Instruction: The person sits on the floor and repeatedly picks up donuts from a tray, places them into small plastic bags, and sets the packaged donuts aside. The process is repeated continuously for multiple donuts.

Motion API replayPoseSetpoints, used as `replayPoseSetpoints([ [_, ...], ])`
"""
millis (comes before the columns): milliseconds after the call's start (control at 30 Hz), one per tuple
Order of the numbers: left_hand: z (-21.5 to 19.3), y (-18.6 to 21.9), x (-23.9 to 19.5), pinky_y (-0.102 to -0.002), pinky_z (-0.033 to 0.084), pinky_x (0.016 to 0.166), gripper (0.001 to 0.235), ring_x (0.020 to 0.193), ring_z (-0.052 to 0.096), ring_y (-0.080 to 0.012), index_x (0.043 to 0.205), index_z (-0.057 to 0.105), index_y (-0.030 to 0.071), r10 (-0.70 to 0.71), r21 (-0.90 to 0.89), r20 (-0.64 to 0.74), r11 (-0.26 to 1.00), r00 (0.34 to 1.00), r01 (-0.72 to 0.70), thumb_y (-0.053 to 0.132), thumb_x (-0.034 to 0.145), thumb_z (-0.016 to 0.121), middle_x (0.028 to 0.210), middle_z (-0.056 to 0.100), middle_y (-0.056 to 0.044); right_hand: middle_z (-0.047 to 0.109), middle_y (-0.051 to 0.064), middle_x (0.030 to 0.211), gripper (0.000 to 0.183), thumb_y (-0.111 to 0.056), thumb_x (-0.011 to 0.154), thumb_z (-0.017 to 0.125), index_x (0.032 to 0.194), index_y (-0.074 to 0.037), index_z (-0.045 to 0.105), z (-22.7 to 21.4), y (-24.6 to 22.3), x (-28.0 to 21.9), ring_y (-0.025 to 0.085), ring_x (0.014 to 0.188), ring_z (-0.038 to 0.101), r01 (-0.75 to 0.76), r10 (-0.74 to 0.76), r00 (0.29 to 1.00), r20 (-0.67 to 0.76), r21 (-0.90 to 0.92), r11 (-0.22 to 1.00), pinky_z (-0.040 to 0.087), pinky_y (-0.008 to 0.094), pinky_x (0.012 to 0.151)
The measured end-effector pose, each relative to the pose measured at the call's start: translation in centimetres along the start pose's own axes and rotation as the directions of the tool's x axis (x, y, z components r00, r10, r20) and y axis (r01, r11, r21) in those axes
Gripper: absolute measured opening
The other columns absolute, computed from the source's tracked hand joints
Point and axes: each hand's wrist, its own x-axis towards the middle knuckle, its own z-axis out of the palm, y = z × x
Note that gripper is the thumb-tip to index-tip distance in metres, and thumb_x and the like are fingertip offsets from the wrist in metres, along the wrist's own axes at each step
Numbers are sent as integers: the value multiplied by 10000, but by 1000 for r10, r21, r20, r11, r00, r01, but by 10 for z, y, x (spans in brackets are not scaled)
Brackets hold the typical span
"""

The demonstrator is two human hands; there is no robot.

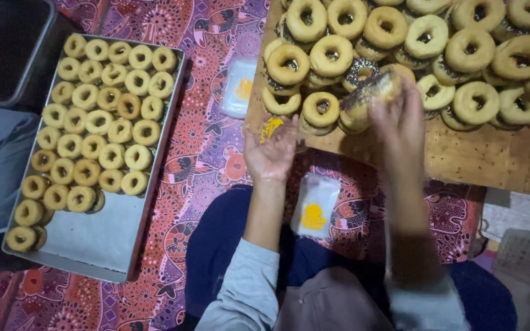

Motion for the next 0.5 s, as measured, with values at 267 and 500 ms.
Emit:
replayPoseSetpoints([
  [267, 21, -48, -47, -626, 475, 1092, 576, 1077, 651, -383, 1371, 557, 44, 74, 41, 368, 995, 927, -95, 519, 1046, 578, 1181, 661, -249, 568, 213, 1387, 599, 5, 824, 802, 1362, 85, 551, 46, 77, -75, 298, 1293, 590, 290, -292, 955, 42, -315, 904, 505, 393, 1106],
  [500, 39, -49, -74, -584, 490, 1075, 617, 1172, 666, -358, 1444, 473, 89, 45, 210, 327, 970, 944, -119, 470, 979, 612, 1319, 619, -218, 562, 214, 1443, 507, -103, 754, 862, 1228, -7, 712, 44, 69, -84, 335, 1318, 594, 343, -370, 923, 107, -669, 660, 493, 405, 1085],
])
